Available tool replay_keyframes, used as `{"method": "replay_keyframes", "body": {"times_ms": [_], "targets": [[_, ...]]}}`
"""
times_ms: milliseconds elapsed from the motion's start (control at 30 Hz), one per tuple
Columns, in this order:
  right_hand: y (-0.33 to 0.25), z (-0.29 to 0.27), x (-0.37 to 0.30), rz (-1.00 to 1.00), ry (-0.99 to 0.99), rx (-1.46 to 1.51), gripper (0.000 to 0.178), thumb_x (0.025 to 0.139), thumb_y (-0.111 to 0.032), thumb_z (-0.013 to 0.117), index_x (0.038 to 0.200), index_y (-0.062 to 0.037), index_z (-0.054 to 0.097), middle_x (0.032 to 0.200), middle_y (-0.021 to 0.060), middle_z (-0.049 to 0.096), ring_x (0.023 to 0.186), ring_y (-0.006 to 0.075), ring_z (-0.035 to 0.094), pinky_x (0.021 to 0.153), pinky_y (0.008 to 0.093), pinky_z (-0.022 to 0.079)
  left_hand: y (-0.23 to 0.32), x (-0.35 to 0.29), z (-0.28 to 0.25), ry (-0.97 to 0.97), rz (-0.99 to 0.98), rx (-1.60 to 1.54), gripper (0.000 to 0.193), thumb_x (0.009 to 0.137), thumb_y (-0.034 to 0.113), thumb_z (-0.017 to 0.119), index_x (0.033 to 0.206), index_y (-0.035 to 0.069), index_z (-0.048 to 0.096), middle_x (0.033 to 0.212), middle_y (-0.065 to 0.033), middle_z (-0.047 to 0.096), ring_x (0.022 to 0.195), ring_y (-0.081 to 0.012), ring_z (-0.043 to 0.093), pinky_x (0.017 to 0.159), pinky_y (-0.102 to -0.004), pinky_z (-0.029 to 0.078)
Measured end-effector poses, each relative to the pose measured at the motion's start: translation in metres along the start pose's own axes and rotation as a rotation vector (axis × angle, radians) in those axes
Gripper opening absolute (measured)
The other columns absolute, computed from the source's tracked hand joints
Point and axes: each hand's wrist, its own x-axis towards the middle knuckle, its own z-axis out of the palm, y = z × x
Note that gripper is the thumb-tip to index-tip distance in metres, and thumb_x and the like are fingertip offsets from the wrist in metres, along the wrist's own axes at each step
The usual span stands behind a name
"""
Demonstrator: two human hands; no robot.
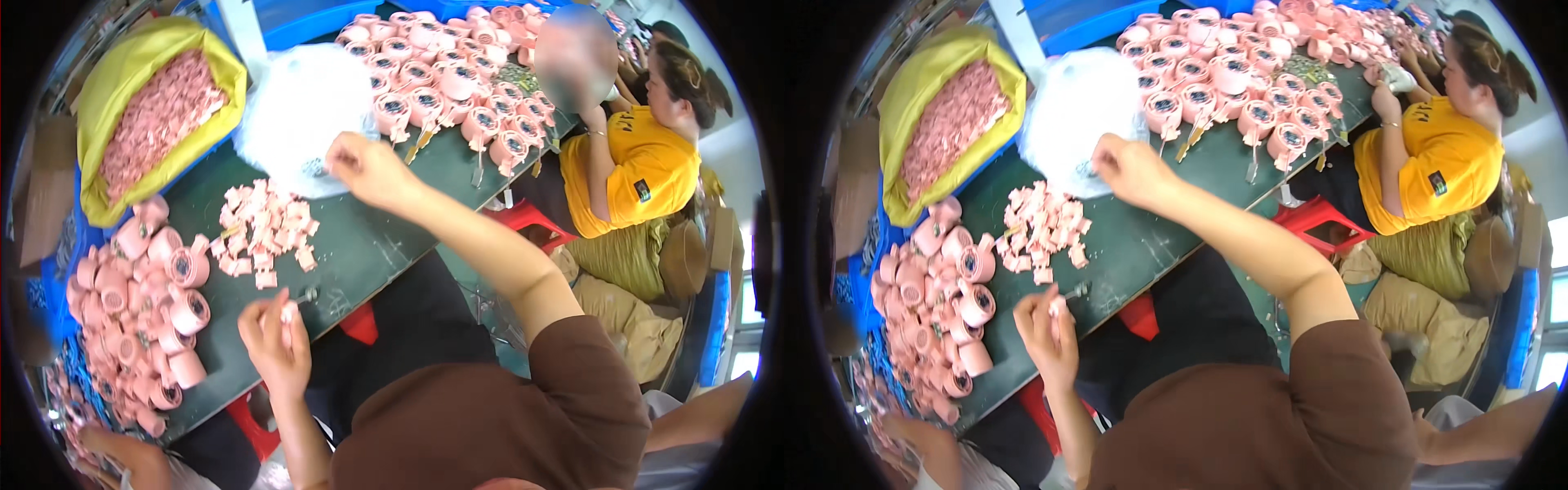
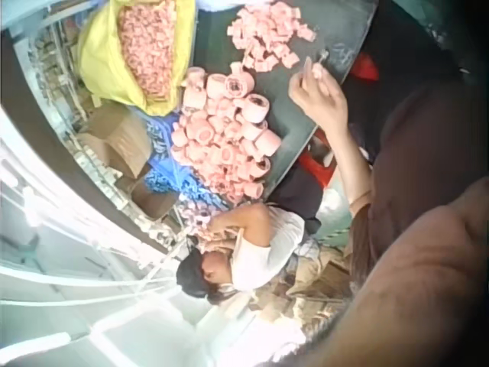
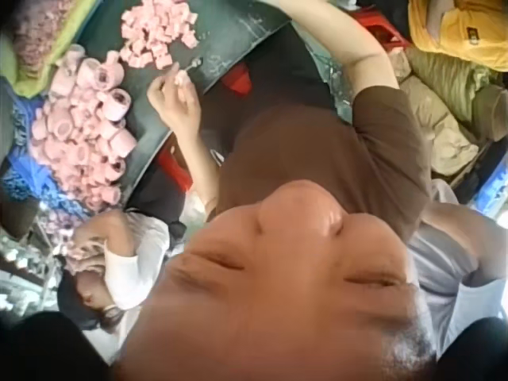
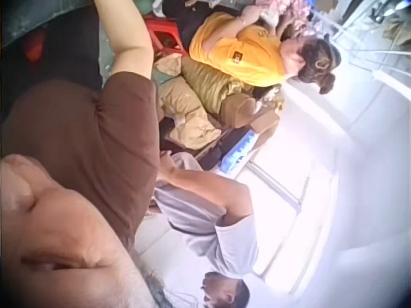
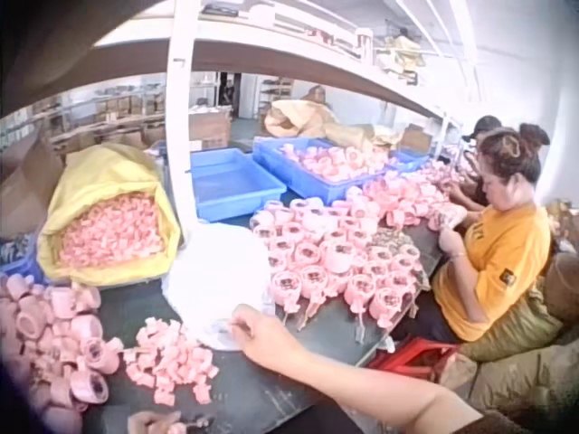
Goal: The person assembles portable fans by fitting small circuit boards and wiring into plastic housing components and snapping the casing parts together by hand.
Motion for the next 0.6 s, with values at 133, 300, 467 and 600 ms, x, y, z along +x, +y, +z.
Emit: {"method": "replay_keyframes", "body": {"times_ms": [133,300,467,600], "targets": [[-0.034,0.007,-0.052,0.163,-0.397,0.526,0.018,0.092,-0.01,0.071,0.11,-0.0034,0.071,0.103,0.0044,0.073,0.097,0.0108,0.067,0.089,0.029,0.054,0.002,-0.024,-0.001,0.047,0.086,-0.039,0.02,0.084,0.006,0.069,0.103,0.001,0.063,0.102,-0.0177,0.058,0.095,-0.0356,0.059,0.084,-0.043,0.05],[-0.048,0.034,-0.077,0.286,-0.381,0.82,0.009,0.093,-0.002,0.069,0.102,-0.0011,0.069,0.099,0.004,0.07,0.094,0.0116,0.066,0.084,0.0281,0.054,0.008,-0.006,0.001,0.0,0.093,0.032,0.022,0.079,0.007,0.076,0.098,0.003,0.064,0.098,-0.0175,0.06,0.092,-0.0375,0.059,0.082,-0.0445,0.05],[-0.036,0.029,-0.047,0.378,-0.102,0.873,0.012,0.096,-0.004,0.064,0.106,0.0018,0.068,0.093,0.0099,0.072,0.087,0.0151,0.069,0.08,0.0304,0.056,0.005,0.023,0.019,0.118,0.141,0.108,0.022,0.078,0.009,0.076,0.096,0.006,0.063,0.098,-0.0131,0.062,0.087,-0.0357,0.058,0.076,-0.044,0.049],[-0.043,0.016,-0.06,0.445,-0.224,0.795,0.018,0.096,-0.006,0.066,0.111,0.0037,0.068,0.102,0.0104,0.072,0.09,0.0147,0.069,0.083,0.0277,0.057,-0.006,0.013,0.02,0.225,0.061,0.139,0.025,0.077,0.008,0.076,0.098,0.007,0.062,0.099,-0.0122,0.062,0.087,-0.0351,0.058,0.075,-0.0432,0.049]]}}
